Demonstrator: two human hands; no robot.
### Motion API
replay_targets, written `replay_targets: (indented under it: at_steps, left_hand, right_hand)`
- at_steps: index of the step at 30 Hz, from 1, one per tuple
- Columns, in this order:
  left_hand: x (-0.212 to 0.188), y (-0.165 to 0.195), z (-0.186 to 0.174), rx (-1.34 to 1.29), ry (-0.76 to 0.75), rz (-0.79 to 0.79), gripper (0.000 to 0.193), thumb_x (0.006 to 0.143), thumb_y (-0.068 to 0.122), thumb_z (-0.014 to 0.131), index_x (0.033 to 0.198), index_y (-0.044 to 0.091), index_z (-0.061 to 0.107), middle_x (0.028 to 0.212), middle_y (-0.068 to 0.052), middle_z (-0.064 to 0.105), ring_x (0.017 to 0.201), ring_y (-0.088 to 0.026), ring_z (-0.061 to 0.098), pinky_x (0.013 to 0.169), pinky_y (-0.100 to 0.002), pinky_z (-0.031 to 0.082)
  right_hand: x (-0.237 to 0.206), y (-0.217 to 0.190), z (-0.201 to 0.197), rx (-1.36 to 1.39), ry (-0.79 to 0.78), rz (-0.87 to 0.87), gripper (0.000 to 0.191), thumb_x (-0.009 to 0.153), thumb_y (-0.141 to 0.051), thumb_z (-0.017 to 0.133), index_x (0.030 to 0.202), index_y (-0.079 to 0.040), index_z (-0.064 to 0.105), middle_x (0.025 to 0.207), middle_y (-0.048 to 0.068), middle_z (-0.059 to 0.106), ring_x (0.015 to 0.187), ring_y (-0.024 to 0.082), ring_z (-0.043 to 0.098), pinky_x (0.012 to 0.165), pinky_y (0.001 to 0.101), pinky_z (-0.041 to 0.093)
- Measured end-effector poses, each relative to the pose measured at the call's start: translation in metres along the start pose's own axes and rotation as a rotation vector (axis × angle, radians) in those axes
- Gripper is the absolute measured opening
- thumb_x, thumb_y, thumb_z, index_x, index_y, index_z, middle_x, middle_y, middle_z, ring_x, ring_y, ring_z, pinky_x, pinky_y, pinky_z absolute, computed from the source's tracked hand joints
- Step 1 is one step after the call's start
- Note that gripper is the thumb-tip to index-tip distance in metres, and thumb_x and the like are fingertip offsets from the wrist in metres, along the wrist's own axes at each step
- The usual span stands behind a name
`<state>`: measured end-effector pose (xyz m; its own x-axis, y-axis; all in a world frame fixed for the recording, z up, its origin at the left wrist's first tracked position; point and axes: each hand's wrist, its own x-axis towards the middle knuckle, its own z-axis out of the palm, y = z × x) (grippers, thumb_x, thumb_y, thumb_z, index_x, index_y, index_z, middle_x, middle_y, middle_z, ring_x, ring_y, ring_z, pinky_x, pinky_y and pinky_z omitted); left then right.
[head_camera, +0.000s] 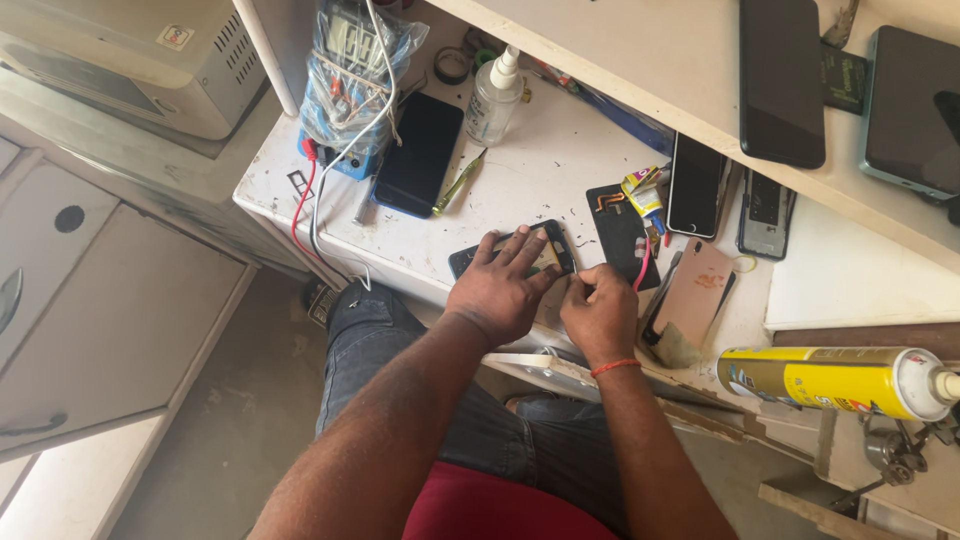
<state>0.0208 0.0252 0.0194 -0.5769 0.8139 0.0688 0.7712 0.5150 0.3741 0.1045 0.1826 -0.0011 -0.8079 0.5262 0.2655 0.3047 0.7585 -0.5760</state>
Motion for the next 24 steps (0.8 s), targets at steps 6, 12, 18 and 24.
replay_targets:
  at_steps: [6,12,18,24]
  left_hand:
    - [0.001,0.001,0.000,0.029,-0.025,0.004,0.044,0.096,0.026,0.048,0.138,0.027,0.060,0.164,-0.014,0.031,0.153,-0.029,0.027,0.123,-0.056,0.016]
    - [0.002,0.000,0.000,0.017,-0.034,0.021,0.043,0.099,0.027,0.044,0.139,0.028,0.060,0.163,-0.013,0.032,0.153,-0.029,0.026,0.123,-0.055,0.016]
    - [0.001,-0.001,0.002,0.006,0.000,0.024,0.043,0.098,0.028,0.045,0.138,0.027,0.061,0.163,-0.014,0.033,0.153,-0.029,0.027,0.123,-0.056,0.017]
    - [0.000,-0.001,0.003,0.004,0.020,0.027,0.043,0.097,0.029,0.046,0.137,0.027,0.062,0.163,-0.013,0.034,0.152,-0.030,0.028,0.123,-0.056,0.017]
  right_hand:
    - [0.001,0.017,0.009,-0.059,0.034,-0.092,0.007,0.087,-0.006,0.073,0.083,-0.002,0.068,0.075,0.017,0.069,0.066,0.033,0.067,0.064,0.0412,0.053]
    - [0.023,0.032,-0.005,0.102,0.142,-0.132,0.011,0.092,-0.013,0.074,0.093,-0.003,0.068,0.082,0.012,0.072,0.070,0.022,0.069,0.066,0.0336,0.054]
    - [0.021,0.016,-0.017,0.116,-0.058,0.034,0.026,0.088,-0.022,0.081,0.104,-0.003,0.072,0.074,0.011,0.069,0.059,0.017,0.063,0.058,0.0312,0.051]
    - [0.027,0.000,-0.016,-0.013,-0.158,-0.002,0.014,0.087,-0.021,0.077,0.091,-0.007,0.077,0.080,0.013,0.072,0.060,0.027,0.067,0.062,0.0389,0.053]
